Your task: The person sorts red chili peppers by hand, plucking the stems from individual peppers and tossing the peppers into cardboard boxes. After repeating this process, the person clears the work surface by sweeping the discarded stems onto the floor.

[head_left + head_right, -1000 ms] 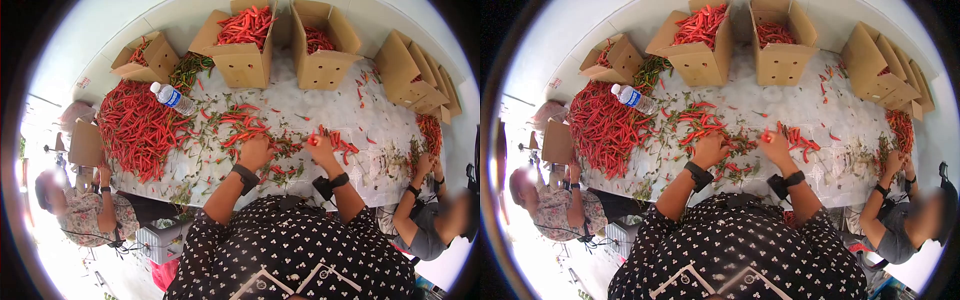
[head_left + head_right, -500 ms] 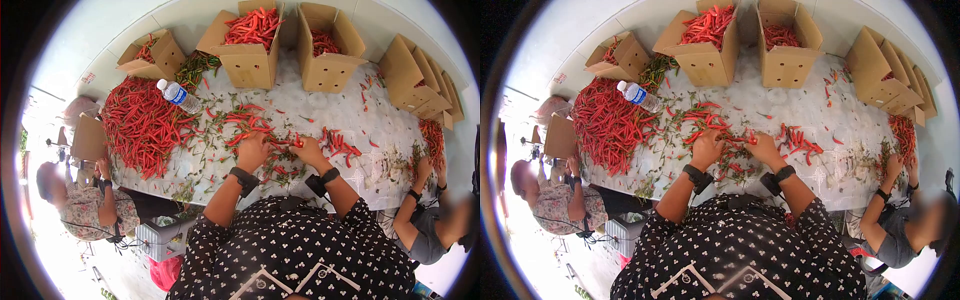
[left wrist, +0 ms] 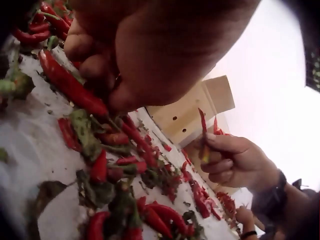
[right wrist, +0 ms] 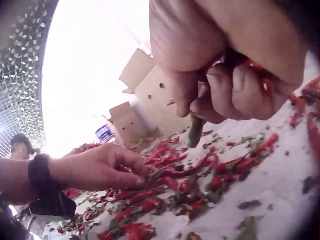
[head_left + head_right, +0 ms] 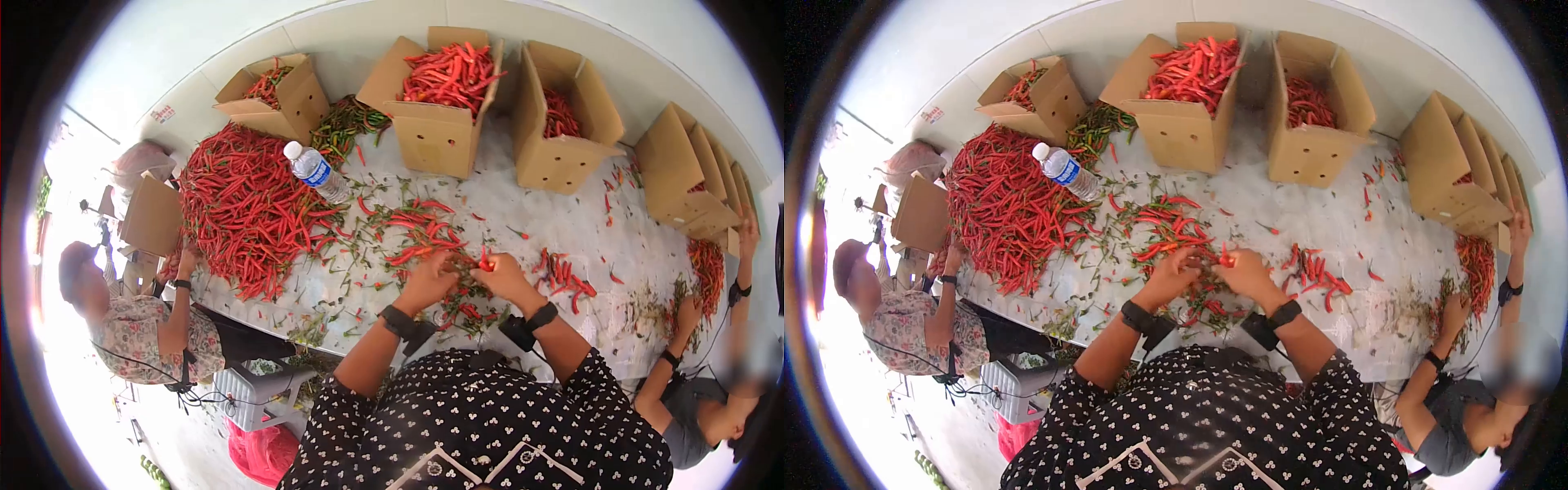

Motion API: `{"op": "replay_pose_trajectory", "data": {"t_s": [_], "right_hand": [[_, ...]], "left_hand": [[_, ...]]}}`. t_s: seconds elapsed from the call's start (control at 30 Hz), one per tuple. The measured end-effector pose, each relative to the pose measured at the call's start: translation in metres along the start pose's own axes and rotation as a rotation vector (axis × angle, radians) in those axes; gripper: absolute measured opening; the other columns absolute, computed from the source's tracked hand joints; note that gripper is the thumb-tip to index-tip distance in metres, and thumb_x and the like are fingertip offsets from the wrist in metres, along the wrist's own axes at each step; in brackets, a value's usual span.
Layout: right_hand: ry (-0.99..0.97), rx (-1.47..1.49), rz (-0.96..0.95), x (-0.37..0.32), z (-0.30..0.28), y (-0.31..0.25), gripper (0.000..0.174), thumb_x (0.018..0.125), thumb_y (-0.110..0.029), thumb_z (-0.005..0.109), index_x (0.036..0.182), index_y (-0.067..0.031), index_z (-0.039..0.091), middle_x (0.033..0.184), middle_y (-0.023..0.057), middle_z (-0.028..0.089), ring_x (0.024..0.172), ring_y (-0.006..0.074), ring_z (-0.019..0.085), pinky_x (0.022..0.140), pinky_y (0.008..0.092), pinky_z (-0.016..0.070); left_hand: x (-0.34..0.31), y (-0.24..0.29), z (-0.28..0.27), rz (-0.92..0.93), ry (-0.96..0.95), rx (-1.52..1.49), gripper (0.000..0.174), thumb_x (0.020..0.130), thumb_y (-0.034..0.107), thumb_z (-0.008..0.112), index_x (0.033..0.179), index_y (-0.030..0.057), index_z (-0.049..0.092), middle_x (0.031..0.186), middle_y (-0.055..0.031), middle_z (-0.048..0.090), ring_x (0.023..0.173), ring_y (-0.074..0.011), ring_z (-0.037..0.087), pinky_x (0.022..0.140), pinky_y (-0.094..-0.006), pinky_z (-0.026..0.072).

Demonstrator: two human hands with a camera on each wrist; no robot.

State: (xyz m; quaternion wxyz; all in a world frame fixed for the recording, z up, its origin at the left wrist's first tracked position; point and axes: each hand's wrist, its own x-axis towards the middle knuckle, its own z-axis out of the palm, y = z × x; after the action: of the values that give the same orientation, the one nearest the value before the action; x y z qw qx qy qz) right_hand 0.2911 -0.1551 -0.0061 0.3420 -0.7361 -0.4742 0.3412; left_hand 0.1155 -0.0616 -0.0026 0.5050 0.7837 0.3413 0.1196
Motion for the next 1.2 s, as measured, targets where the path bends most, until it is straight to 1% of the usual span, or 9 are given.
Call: {"op": "replay_pose_trajectory", "data": {"t_s": [0.07, 0.2, 0.33, 0.43, 0.47, 0.53, 0.63, 0.77, 1.2], "right_hand": [[-0.080, 0.132, 0.007, 0.007, 0.013, -0.027, 0.023, 0.073, -0.021, 0.064, 0.075, 0.0017, 0.061, 0.056, 0.0099, 0.055, 0.052, 0.0129, 0.049, 0.050, 0.0322, 0.0405], [-0.231, 0.460, 0.214, 0.025, 0.031, -0.045, 0.011, 0.077, -0.012, 0.062, 0.083, -0.0022, 0.062, 0.060, -0.0030, 0.052, 0.047, 0.0052, 0.041, 0.043, 0.0227, 0.0326], [-0.190, 0.588, 0.188, 0.033, 0.033, -0.045, 0.014, 0.080, -0.011, 0.059, 0.091, -0.0027, 0.061, 0.063, -0.0021, 0.052, 0.045, 0.0034, 0.039, 0.039, 0.0203, 0.0281], [-0.097, 0.566, 0.273, 0.035, 0.030, -0.019, 0.017, 0.078, -0.012, 0.060, 0.092, -0.0015, 0.062, 0.064, -0.0016, 0.056, 0.053, 0.0061, 0.046, 0.047, 0.0232, 0.0372], [-0.093, 0.571, 0.287, 0.033, 0.026, -0.016, 0.017, 0.078, -0.012, 0.060, 0.092, -0.0015, 0.062, 0.064, -0.0016, 0.056, 0.053, 0.0061, 0.046, 0.047, 0.0232, 0.0372], [-0.030, 0.386, 0.363, 0.027, 0.014, -0.016, 0.020, 0.078, -0.011, 0.060, 0.096, -0.0008, 0.062, 0.065, -0.0008, 0.058, 0.055, 0.0063, 0.048, 0.048, 0.0232, 0.0384], [0.088, 0.484, 0.304, 0.022, 0.010, -0.010, 0.024, 0.077, -0.011, 0.061, 0.098, 0.0006, 0.060, 0.072, 0.0033, 0.060, 0.061, 0.0089, 0.053, 0.055, 0.0241, 0.0424], [0.171, 0.302, 0.179, 0.028, 0.017, 0.022, 0.032, 0.072, -0.014, 0.064, 0.100, 0.0007, 0.059, 0.075, 0.0071, 0.060, 0.067, 0.0131, 0.056, 0.062, 0.0272, 0.0451], [-0.097, -0.004, 0.037, 0.010, 0.031, 0.000, 0.022, 0.076, -0.011, 0.063, 0.096, -0.0033, 0.062, 0.067, -0.0020, 0.055, 0.058, 0.0078, 0.048, 0.056, 0.0245, 0.0413]], "left_hand": [[-0.003, 0.005, -0.006, -0.131, -0.200, -0.706, 0.043, 0.086, 0.009, 0.050, 0.127, 0.0053, 0.038, 0.097, -0.0095, 0.059, 0.078, -0.0160, 0.061, 0.061, -0.0280, 0.0497], [-0.005, -0.015, -0.023, -0.214, -0.198, -0.784, 0.050, 0.087, 0.009, 0.049, 0.133, 0.0054, 0.030, 0.093, -0.0051, 0.059, 0.073, -0.0097, 0.056, 0.059, -0.0239, 0.0463], [0.009, -0.020, -0.059, -0.264, -0.063, -0.528, 0.034, 0.085, 0.011, 0.053, 0.117, 0.0010, 0.050, 0.078, -0.0013, 0.060, 0.063, -0.0074, 0.054, 0.056, -0.0222, 0.0429], [0.063, -0.018, -0.122, -0.027, 0.163, -0.135, 0.025, 0.083, 0.012, 0.054, 0.105, -0.0019, 0.055, 0.078, -0.0043, 0.061, 0.064, -0.0117, 0.055, 0.055, -0.0260, 0.0438], [0.083, -0.013, -0.138, 0.027, 0.386, -0.416, 0.018, 0.081, 0.016, 0.055, 0.084, -0.0015, 0.058, 0.071, -0.0035, 0.058, 0.066, -0.0128, 0.054, 0.062, -0.0252, 0.0444], [0.128, 0.003, -0.159, 0.286, 0.698, -0.643, 0.022, 0.081, 0.018, 0.056, 0.089, -0.0030, 0.057, 0.076, -0.0066, 0.060, 0.071, -0.0142, 0.055, 0.067, -0.0268, 0.0450], [0.121, 0.024, -0.149, 0.105, 0.555, -0.120, 0.028, 0.081, 0.019, 0.056, 0.100, -0.0012, 0.055, 0.088, -0.0120, 0.062, 0.079, -0.0196, 0.058, 0.071, -0.0304, 0.0463], [0.107, -0.019, -0.084, 0.346, 0.150, 0.590, 0.025, 0.078, 0.017, 0.057, 0.101, 0.0085, 0.057, 0.093, -0.0134, 0.057, 0.082, -0.0323, 0.057, 0.069, -0.0399, 0.0468], [0.021, -0.024, -0.045, 0.132, 0.144, 0.751, 0.017, 0.074, 0.016, 0.054, 0.085, 0.0031, 0.056, 0.089, -0.0144, 0.055, 0.070, -0.0331, 0.059, 0.063, -0.0414, 0.0491]]}}
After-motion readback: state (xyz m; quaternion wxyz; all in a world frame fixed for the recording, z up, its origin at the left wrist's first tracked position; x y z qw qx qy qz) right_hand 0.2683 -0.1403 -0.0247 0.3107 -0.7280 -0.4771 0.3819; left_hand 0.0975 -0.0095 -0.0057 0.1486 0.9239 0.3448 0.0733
